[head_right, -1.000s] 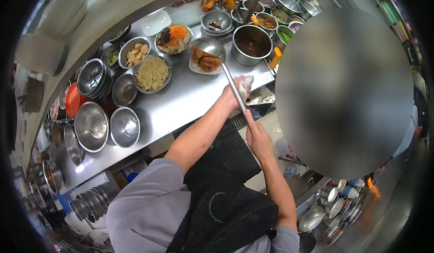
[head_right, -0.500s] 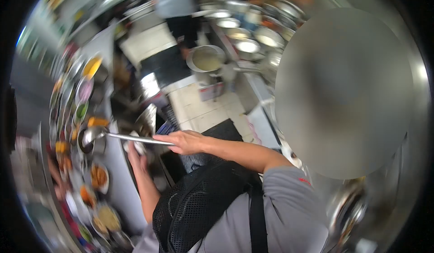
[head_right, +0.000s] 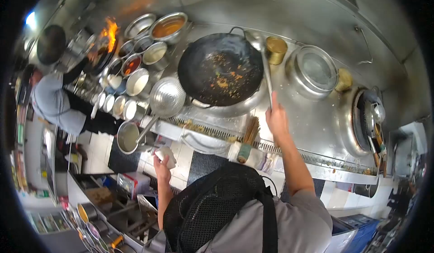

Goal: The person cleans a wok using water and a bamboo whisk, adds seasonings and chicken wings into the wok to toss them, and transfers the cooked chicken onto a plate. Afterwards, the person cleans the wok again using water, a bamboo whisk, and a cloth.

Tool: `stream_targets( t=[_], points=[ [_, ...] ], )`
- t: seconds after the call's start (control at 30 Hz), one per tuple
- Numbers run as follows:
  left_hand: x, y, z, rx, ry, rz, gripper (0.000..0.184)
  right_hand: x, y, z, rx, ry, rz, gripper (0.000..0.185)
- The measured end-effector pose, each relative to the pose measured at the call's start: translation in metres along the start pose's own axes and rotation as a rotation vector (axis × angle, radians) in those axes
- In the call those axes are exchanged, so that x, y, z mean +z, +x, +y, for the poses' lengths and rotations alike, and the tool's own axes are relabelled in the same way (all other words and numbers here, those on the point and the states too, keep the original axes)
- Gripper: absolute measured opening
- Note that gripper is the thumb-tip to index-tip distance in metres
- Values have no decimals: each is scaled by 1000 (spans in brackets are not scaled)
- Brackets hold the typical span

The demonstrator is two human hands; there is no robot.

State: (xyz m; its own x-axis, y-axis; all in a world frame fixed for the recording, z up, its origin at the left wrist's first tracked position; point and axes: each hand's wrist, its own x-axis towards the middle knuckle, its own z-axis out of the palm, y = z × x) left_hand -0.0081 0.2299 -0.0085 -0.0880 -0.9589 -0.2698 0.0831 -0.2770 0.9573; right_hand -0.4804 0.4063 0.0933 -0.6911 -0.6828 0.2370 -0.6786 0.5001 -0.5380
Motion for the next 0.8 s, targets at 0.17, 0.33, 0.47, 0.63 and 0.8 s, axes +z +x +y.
stream_targets(
  t=[0.17,0.33,0.47,0.63,0.8],
  points=[
    [35,107,-2,11,234,-191,40,4,199,62,208,-193,-72,39],
    [45,141,-3,0,560,-363,48,-15,255,76,404,242,-398,29],
    [48,150,13,104,677,-454,70,-30,140,79,331,18,-9,60],
    [27,174,28,110,807,-531,93,-62,70,105,502,-307,159,64],
    [65,190,78,327,819,-496,82,-50,50,197,483,-418,263,50]
  ],
)
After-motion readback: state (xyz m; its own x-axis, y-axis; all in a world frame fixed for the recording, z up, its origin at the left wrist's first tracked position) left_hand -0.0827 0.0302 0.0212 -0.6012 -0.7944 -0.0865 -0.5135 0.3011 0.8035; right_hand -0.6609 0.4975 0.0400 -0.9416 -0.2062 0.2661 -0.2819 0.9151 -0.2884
